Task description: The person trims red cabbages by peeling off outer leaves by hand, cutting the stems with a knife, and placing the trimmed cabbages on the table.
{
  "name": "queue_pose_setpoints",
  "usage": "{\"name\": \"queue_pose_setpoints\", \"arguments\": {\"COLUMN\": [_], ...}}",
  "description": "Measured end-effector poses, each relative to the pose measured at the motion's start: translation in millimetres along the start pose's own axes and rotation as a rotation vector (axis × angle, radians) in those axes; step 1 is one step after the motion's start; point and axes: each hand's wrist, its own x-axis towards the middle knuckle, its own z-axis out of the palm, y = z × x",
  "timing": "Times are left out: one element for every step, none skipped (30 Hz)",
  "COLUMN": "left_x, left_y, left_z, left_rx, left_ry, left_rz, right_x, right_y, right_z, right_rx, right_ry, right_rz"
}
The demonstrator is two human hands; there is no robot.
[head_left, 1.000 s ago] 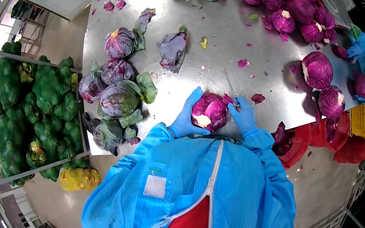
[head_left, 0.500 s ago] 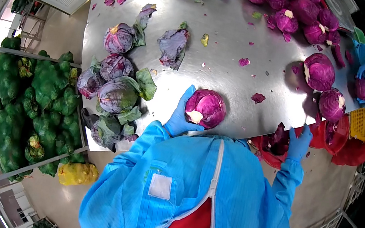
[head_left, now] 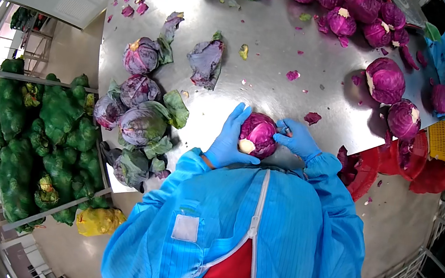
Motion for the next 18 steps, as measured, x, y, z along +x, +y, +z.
{"name": "queue_pose_setpoints", "arguments": {"left_x": [5,8,10,13,13,13,12,11,11,9,8,6,5,3,1,-4,-7,-8], "left_y": [8,11,13,13,12,10,9,7,7,6,5,5,4,1,-2,-4,-7,-7], "left_z": [-1,2,4,6,6,7,6,7,8,9,8,7,6,6,5,4,3,2], "left_rx": [0.088,0.118,0.149,0.183,0.164,0.147,0.133,0.137,0.141,0.144,0.138,0.131,0.122,0.089,0.056,0.022,0.005,-0.014], "left_ry": [-0.009,-0.029,-0.050,-0.073,-0.062,-0.051,-0.039,-0.035,-0.031,-0.027,-0.030,-0.032,-0.034,-0.020,-0.003,0.011,0.010,0.010], "left_rz": [0.017,-0.008,-0.031,-0.051,-0.043,-0.035,-0.028,-0.026,-0.024,-0.021,-0.015,-0.009,-0.003,0.004,0.006,0.005,0.008,0.013], "right_x": [-1,-2,-3,-4,-5,-6,-5,-3,-2,-3,-3,-2,-2,-1,-1,-5,-7,-8], "right_y": [-2,-4,-7,-10,-13,-17,-22,-25,-26,-27,-26,-23,-18,-14,-16,-20,-22,-18], "right_z": [-2,-4,-3,-2,0,0,0,2,5,9,11,12,14,14,14,15,16,18], "right_rx": [-0.030,-0.058,-0.059,-0.059,-0.057,-0.096,-0.134,-0.169,-0.195,-0.222,-0.251,-0.272,-0.294,-0.317,-0.263,-0.206,-0.149,-0.153], "right_ry": [-0.020,-0.041,-0.023,-0.001,0.019,0.022,0.026,0.030,0.062,0.095,0.130,0.139,0.148,0.156,0.164,0.170,0.178,0.223], "right_rz": [-0.008,-0.016,0.005,0.025,0.047,0.053,0.056,0.057,0.058,0.060,0.061,0.077,0.093,0.108,0.106,0.109,0.111,0.091]}}
